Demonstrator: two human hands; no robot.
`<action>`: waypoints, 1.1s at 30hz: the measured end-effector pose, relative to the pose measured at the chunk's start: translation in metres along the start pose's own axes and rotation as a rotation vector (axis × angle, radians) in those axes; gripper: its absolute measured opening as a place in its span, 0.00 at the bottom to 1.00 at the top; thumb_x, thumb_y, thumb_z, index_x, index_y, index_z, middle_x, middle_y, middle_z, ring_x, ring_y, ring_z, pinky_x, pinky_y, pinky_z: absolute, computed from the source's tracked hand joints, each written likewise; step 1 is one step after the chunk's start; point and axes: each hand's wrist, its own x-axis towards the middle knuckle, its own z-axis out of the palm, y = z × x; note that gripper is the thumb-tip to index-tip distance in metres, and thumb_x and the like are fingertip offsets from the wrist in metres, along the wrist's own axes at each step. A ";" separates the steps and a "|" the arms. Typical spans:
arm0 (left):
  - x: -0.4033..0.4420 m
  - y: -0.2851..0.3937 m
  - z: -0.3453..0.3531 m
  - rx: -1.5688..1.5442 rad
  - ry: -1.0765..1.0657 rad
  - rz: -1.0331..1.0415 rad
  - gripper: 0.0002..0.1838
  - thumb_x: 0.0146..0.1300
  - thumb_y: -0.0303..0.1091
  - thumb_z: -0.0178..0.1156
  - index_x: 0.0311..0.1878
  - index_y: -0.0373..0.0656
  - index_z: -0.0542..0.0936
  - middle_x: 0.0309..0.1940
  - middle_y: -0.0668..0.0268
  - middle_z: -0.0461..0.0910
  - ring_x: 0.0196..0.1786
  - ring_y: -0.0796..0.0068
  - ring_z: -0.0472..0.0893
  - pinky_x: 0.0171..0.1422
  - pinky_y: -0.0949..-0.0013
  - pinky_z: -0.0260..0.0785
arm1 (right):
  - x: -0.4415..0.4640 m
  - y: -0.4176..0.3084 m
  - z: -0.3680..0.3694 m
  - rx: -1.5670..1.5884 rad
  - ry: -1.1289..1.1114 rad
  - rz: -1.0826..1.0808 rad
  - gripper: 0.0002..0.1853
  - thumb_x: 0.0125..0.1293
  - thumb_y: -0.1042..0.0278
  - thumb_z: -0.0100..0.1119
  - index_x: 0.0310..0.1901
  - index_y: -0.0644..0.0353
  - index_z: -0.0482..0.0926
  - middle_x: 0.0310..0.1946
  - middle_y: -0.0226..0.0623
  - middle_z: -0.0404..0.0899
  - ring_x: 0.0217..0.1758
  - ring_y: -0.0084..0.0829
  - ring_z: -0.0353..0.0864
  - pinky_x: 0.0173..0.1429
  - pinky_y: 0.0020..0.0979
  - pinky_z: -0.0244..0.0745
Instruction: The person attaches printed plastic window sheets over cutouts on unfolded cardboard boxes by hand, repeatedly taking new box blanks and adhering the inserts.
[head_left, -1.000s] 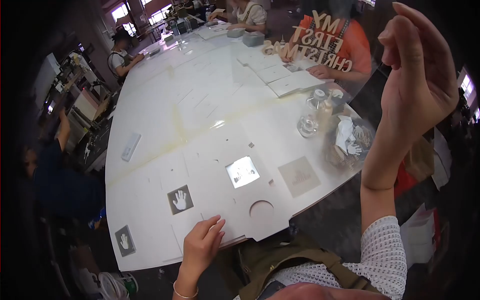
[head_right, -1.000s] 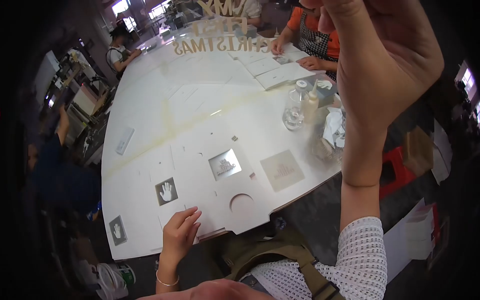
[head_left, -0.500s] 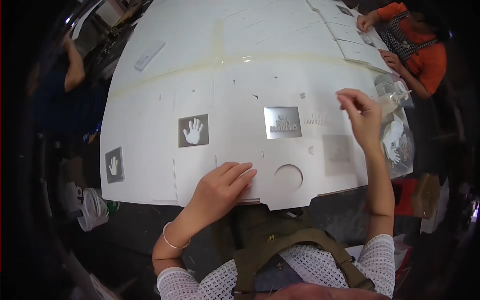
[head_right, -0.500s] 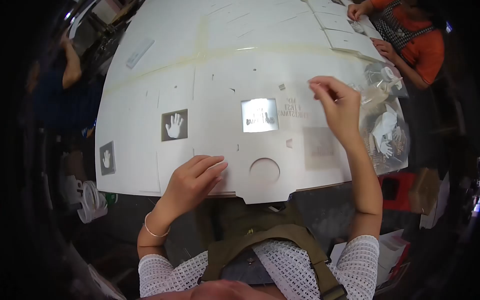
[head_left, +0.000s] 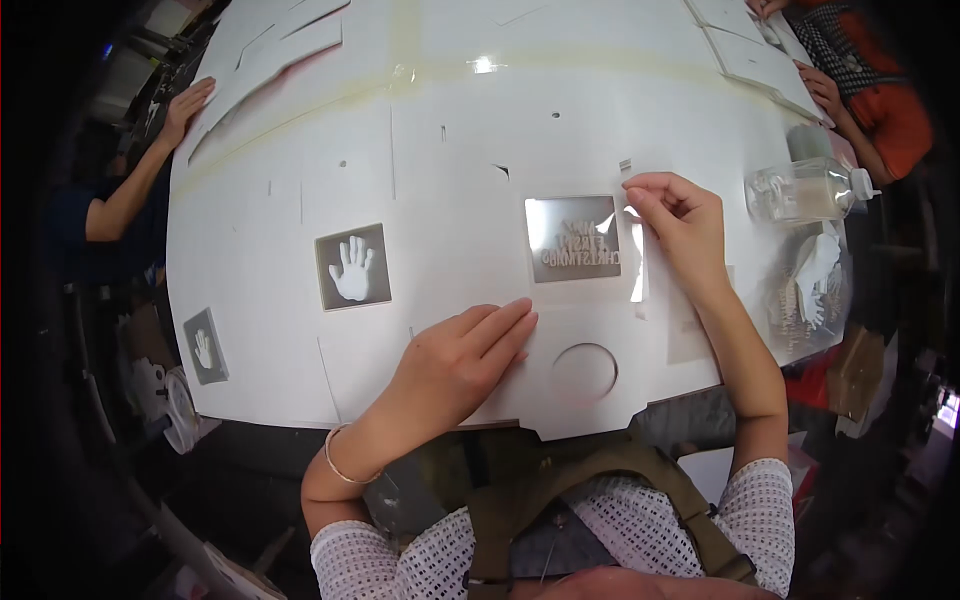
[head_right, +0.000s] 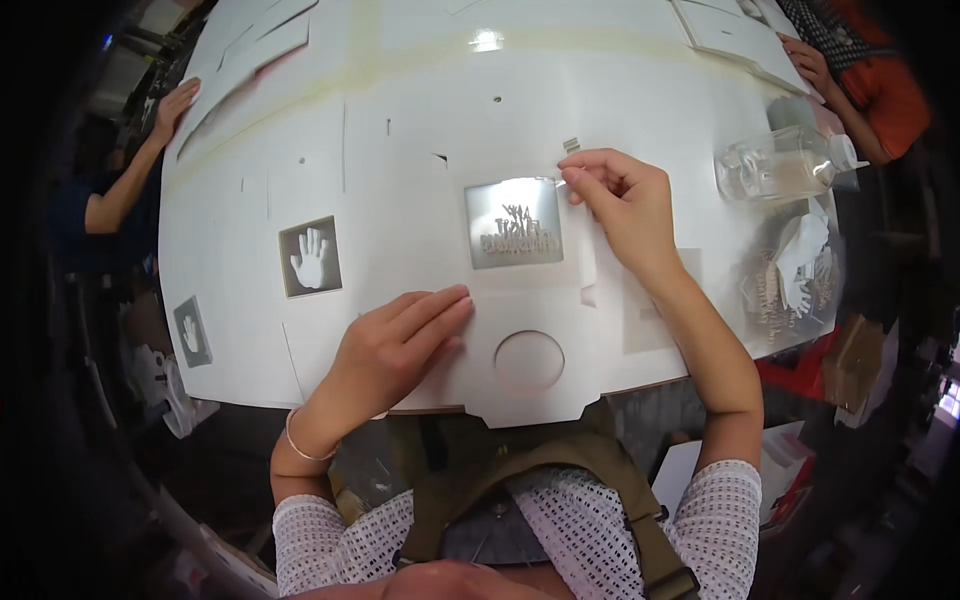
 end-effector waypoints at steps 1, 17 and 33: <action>0.001 -0.001 0.000 -0.007 -0.009 -0.006 0.21 0.50 0.26 0.66 0.50 0.37 0.79 0.50 0.62 0.79 0.44 0.66 0.81 0.42 0.68 0.78 | -0.001 -0.001 0.000 0.028 0.017 0.010 0.06 0.64 0.72 0.62 0.40 0.63 0.84 0.21 0.22 0.76 0.21 0.09 0.64 0.24 0.15 0.54; 0.004 -0.005 0.008 0.070 -0.009 0.035 0.19 0.50 0.28 0.64 0.47 0.35 0.79 0.51 0.64 0.78 0.42 0.71 0.80 0.37 0.72 0.77 | 0.009 0.013 0.008 -0.002 -0.020 -0.052 0.06 0.64 0.73 0.62 0.41 0.64 0.83 0.23 0.22 0.78 0.23 0.09 0.66 0.25 0.14 0.55; 0.007 -0.005 0.009 0.108 -0.015 0.045 0.17 0.49 0.29 0.66 0.44 0.36 0.81 0.50 0.64 0.80 0.41 0.71 0.79 0.38 0.73 0.76 | 0.007 0.013 0.007 -0.392 0.043 -0.388 0.11 0.59 0.78 0.65 0.44 0.62 0.82 0.33 0.28 0.74 0.23 0.16 0.66 0.27 0.19 0.63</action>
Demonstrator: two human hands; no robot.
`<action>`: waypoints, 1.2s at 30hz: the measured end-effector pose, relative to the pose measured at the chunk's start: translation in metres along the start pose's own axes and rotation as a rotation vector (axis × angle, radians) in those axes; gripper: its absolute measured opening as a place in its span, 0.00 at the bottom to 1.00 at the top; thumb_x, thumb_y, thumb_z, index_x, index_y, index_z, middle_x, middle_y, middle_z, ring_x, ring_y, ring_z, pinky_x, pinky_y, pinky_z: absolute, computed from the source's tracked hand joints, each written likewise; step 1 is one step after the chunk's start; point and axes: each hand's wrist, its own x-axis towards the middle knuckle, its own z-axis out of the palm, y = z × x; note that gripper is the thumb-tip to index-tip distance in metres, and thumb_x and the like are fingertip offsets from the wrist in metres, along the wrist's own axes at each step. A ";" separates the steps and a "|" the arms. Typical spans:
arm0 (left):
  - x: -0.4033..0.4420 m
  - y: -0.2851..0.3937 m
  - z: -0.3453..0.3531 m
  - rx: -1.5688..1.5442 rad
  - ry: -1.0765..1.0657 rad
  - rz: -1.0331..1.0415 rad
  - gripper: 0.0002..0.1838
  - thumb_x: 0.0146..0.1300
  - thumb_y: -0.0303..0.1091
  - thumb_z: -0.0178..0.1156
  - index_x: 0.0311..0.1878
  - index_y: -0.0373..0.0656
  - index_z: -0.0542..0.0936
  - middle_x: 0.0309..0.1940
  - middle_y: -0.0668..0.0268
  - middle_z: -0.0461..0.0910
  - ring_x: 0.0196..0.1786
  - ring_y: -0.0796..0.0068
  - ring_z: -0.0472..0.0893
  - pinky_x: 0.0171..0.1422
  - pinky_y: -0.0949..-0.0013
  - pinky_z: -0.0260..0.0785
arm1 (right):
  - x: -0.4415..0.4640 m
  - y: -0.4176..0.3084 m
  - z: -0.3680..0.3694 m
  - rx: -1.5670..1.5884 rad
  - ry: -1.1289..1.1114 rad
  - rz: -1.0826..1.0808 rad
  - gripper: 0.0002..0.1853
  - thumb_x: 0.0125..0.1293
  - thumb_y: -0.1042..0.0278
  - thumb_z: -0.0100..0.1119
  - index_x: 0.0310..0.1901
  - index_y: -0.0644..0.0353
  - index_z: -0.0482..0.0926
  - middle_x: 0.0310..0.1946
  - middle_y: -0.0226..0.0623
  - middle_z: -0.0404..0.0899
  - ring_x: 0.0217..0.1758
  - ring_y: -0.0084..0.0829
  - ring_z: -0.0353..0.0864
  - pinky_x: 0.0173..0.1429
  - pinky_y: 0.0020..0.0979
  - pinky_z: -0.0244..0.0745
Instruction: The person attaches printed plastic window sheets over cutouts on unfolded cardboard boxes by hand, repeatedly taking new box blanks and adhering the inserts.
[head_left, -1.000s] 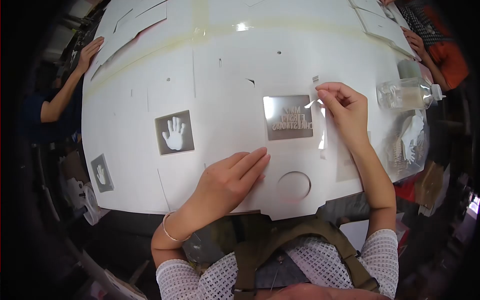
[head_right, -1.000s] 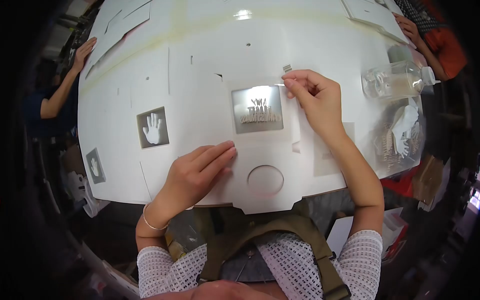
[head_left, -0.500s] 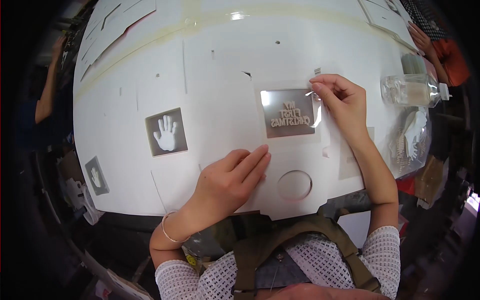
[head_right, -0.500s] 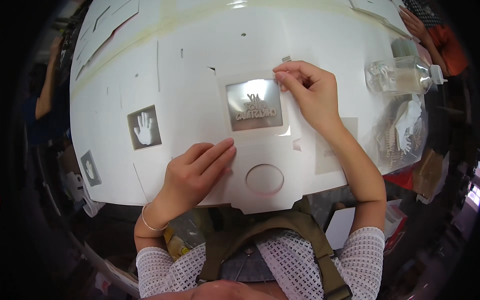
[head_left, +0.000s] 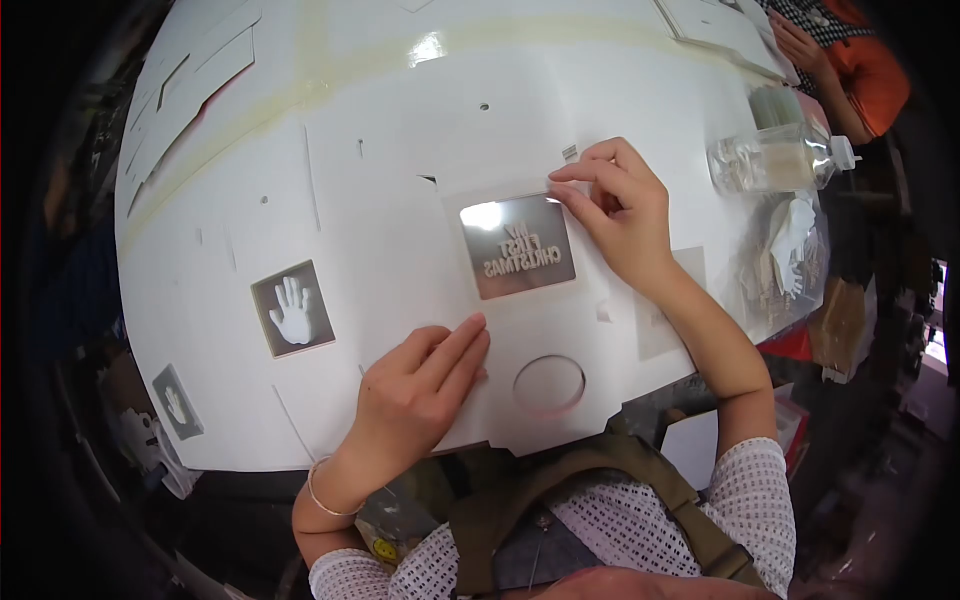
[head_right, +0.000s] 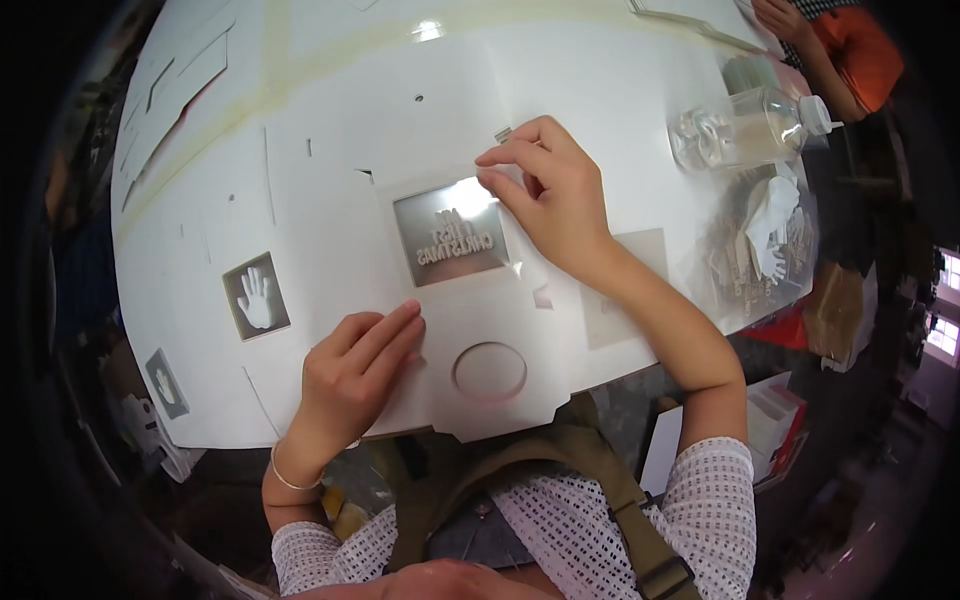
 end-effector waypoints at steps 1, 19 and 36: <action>-0.001 0.000 -0.001 0.009 0.004 -0.002 0.17 0.49 0.29 0.66 0.44 0.36 0.81 0.50 0.64 0.80 0.41 0.71 0.79 0.38 0.73 0.76 | 0.000 -0.001 0.001 0.004 0.002 -0.009 0.11 0.59 0.78 0.65 0.44 0.62 0.82 0.33 0.28 0.74 0.23 0.16 0.66 0.27 0.19 0.63; -0.337 -0.186 -0.118 0.262 0.670 -1.375 0.40 0.52 0.49 0.69 0.65 0.38 0.68 0.53 0.48 0.74 0.54 0.54 0.76 0.59 0.61 0.68 | 0.003 0.023 -0.037 0.159 0.331 -0.025 0.10 0.69 0.70 0.54 0.50 0.59 0.76 0.34 0.22 0.72 0.26 0.11 0.62 0.29 0.15 0.57; -0.360 -0.243 -0.139 -0.066 0.776 -1.411 0.07 0.48 0.34 0.71 0.28 0.42 0.86 0.25 0.63 0.84 0.29 0.74 0.82 0.37 0.71 0.73 | -0.010 -0.088 -0.008 -0.140 0.120 -0.365 0.09 0.64 0.79 0.57 0.45 0.62 0.77 0.44 0.33 0.71 0.25 0.15 0.61 0.29 0.17 0.59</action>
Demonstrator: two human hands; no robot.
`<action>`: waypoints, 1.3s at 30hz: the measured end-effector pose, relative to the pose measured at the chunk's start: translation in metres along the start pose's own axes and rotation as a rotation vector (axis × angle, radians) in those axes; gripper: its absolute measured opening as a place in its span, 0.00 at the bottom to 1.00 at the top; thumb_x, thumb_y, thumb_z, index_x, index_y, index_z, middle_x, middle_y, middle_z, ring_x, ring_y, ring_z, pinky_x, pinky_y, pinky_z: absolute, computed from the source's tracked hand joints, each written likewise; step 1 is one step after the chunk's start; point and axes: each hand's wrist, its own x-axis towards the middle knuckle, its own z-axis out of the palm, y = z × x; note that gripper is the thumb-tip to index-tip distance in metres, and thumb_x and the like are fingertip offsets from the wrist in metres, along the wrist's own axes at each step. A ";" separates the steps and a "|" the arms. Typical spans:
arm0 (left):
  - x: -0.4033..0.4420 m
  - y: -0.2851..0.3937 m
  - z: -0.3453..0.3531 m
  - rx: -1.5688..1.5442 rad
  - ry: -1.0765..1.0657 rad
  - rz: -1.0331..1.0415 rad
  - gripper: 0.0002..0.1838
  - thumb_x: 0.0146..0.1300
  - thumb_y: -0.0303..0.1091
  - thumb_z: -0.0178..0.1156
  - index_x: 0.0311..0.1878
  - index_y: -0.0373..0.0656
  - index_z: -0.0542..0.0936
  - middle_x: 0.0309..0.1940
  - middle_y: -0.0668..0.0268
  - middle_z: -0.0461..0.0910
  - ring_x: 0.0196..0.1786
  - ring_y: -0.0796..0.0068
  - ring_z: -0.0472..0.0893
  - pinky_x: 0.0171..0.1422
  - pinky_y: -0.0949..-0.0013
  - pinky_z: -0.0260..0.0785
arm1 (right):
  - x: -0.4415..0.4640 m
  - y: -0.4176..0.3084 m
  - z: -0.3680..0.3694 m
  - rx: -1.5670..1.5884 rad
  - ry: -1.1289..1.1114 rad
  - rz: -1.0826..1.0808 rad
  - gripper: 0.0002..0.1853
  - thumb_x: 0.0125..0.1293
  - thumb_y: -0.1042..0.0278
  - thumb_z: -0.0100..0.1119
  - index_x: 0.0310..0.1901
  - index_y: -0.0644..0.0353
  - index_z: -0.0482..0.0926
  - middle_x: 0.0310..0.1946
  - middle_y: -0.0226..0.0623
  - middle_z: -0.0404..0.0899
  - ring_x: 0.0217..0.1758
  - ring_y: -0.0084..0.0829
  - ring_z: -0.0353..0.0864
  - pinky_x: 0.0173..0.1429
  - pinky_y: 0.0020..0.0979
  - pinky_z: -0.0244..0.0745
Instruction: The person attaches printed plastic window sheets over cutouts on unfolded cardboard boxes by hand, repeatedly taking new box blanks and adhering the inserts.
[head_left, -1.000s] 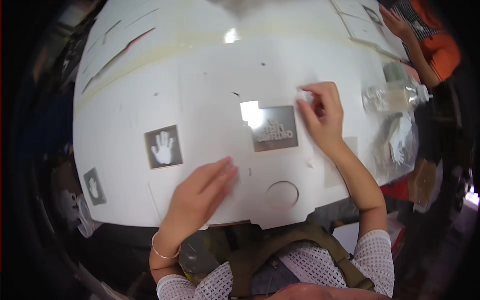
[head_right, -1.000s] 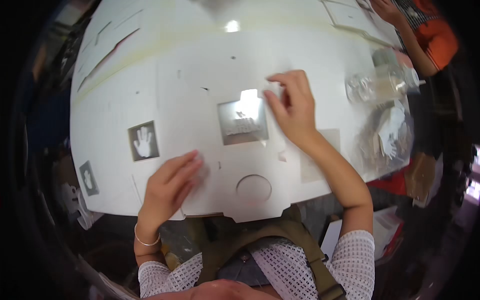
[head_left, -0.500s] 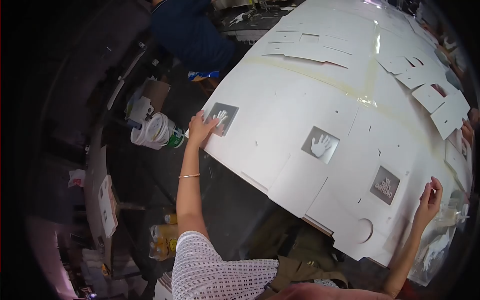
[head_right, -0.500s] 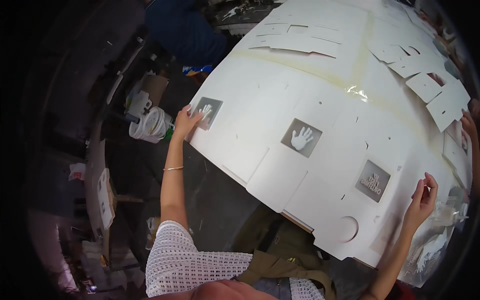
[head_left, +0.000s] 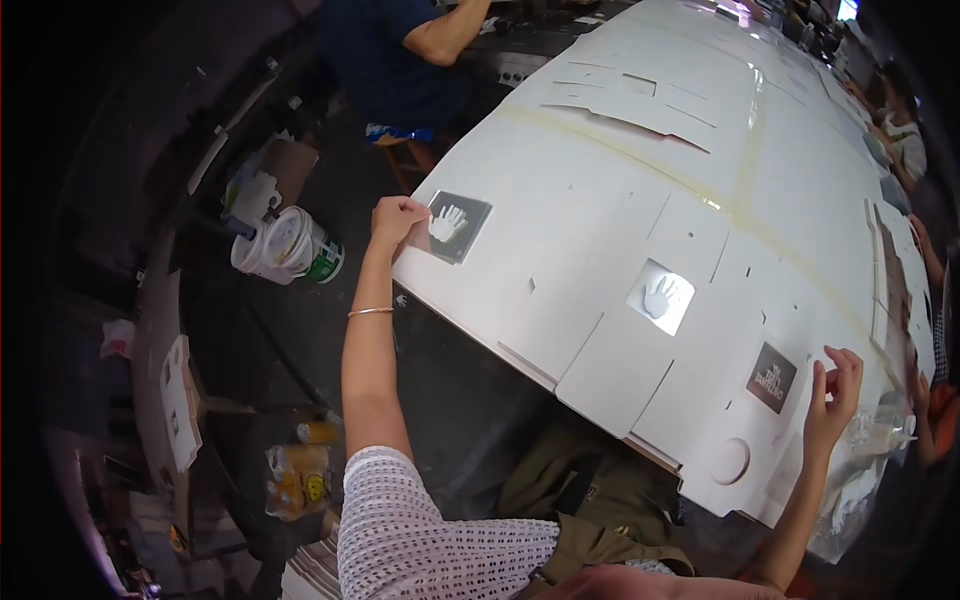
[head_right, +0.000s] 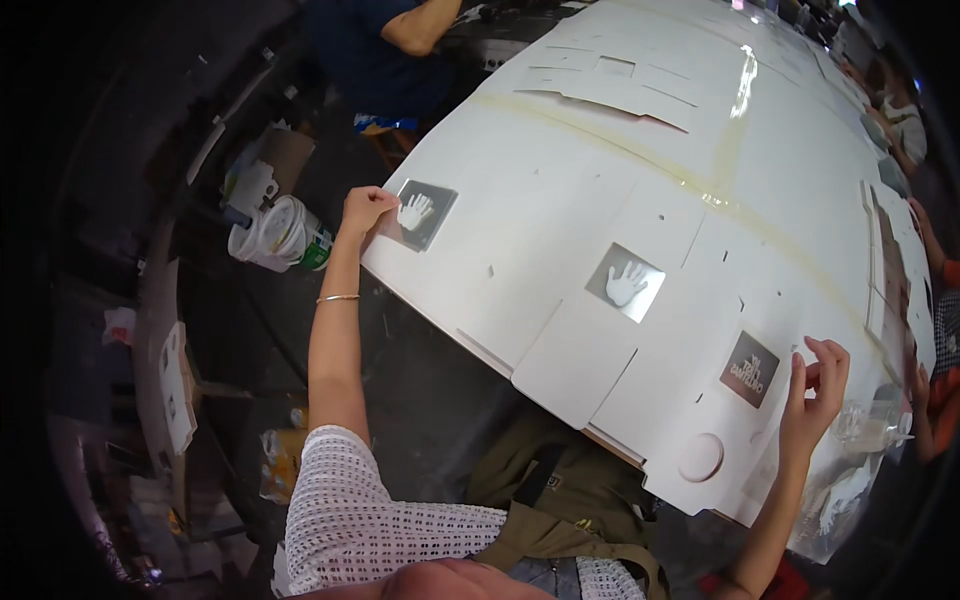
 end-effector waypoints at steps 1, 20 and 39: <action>-0.003 0.003 -0.002 0.017 0.024 0.044 0.08 0.49 0.35 0.70 0.30 0.42 0.86 0.25 0.62 0.84 0.29 0.73 0.83 0.37 0.71 0.73 | 0.001 -0.004 0.003 -0.003 -0.003 -0.003 0.09 0.64 0.79 0.57 0.45 0.62 0.77 0.44 0.33 0.71 0.25 0.15 0.61 0.29 0.17 0.59; -0.160 0.210 0.056 -0.630 -0.516 0.348 0.05 0.61 0.24 0.62 0.37 0.35 0.84 0.29 0.67 0.83 0.32 0.84 0.79 0.35 0.80 0.69 | 0.043 -0.110 0.109 0.704 -0.547 0.236 0.12 0.63 0.77 0.59 0.48 0.63 0.82 0.34 0.33 0.79 0.23 0.16 0.72 0.26 0.18 0.66; -0.164 0.172 0.096 -0.124 -0.615 0.877 0.13 0.52 0.25 0.66 0.42 0.38 0.84 0.42 0.61 0.83 0.44 0.62 0.82 0.47 0.68 0.77 | 0.043 -0.041 0.155 0.721 -0.512 0.771 0.06 0.65 0.76 0.59 0.40 0.65 0.84 0.22 0.31 0.80 0.18 0.14 0.69 0.21 0.16 0.60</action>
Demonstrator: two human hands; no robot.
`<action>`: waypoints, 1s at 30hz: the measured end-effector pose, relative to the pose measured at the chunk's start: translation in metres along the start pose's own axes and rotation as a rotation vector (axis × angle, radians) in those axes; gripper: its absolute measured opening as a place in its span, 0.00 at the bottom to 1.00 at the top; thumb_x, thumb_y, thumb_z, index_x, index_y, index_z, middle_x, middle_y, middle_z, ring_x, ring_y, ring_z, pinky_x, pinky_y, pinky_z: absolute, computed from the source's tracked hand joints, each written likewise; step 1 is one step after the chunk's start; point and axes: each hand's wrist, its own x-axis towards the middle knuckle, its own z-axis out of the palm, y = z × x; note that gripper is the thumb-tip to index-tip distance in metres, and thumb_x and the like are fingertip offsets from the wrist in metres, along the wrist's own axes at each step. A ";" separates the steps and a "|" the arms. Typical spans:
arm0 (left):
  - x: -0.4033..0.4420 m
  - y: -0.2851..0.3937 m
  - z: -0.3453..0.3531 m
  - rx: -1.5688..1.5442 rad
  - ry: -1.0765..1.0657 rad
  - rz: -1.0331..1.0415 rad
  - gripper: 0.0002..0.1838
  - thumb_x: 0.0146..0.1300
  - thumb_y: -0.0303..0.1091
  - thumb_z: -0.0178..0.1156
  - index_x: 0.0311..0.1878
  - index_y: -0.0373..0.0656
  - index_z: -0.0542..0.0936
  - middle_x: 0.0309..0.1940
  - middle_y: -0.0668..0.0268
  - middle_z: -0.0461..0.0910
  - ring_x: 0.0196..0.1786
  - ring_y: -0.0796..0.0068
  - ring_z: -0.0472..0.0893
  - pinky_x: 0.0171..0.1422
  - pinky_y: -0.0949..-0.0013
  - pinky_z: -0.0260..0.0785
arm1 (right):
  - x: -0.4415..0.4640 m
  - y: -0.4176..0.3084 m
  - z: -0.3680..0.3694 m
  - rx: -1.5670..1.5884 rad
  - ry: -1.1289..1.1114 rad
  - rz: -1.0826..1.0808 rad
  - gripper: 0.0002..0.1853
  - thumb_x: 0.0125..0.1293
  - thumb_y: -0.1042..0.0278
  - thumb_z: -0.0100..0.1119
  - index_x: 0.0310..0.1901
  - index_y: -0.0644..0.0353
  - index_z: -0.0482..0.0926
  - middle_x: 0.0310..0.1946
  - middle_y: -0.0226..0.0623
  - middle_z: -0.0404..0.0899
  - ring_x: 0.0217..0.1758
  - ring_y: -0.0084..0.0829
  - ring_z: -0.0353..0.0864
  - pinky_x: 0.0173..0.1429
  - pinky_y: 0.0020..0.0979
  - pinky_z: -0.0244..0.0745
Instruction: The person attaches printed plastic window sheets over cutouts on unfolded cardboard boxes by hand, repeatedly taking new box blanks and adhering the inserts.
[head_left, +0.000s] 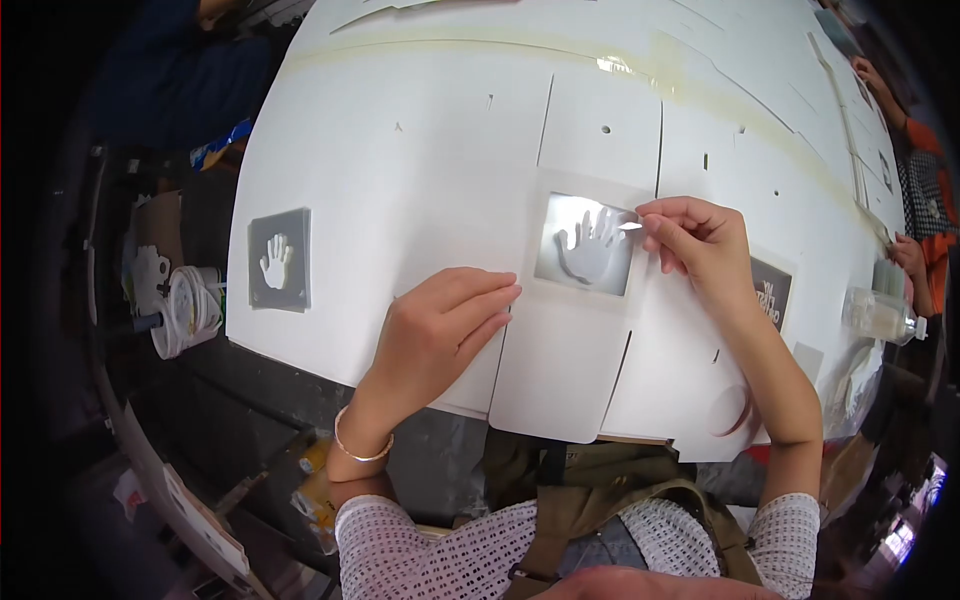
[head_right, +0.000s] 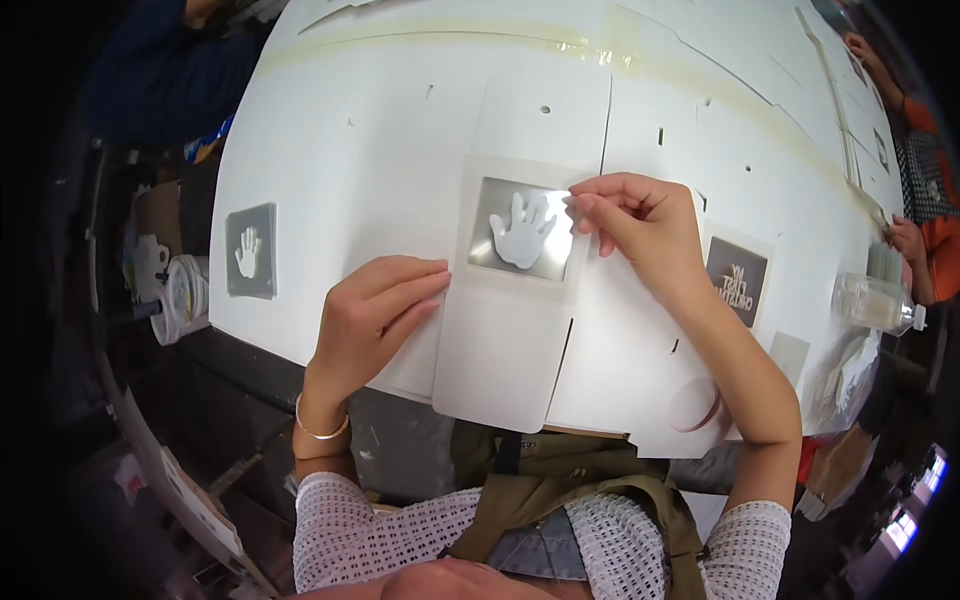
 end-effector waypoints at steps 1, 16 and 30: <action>0.001 0.000 0.000 0.027 -0.008 0.023 0.13 0.51 0.25 0.66 0.42 0.38 0.84 0.42 0.63 0.84 0.44 0.63 0.82 0.47 0.68 0.77 | 0.000 0.002 -0.001 -0.017 -0.007 -0.028 0.06 0.64 0.76 0.59 0.40 0.66 0.84 0.22 0.31 0.80 0.18 0.14 0.70 0.21 0.16 0.61; 0.001 0.007 0.009 0.250 -0.024 0.088 0.13 0.49 0.27 0.68 0.41 0.39 0.84 0.43 0.66 0.83 0.46 0.66 0.81 0.46 0.67 0.77 | -0.003 0.009 0.001 -0.054 -0.006 -0.086 0.06 0.64 0.77 0.59 0.41 0.66 0.84 0.24 0.33 0.82 0.22 0.15 0.74 0.24 0.16 0.68; 0.002 0.011 0.009 0.237 -0.019 0.093 0.15 0.47 0.28 0.69 0.41 0.39 0.84 0.43 0.65 0.83 0.43 0.65 0.80 0.44 0.67 0.76 | -0.011 0.002 -0.004 -0.704 0.148 -0.598 0.20 0.51 0.83 0.67 0.48 0.58 0.80 0.36 0.35 0.68 0.26 0.23 0.67 0.29 0.24 0.66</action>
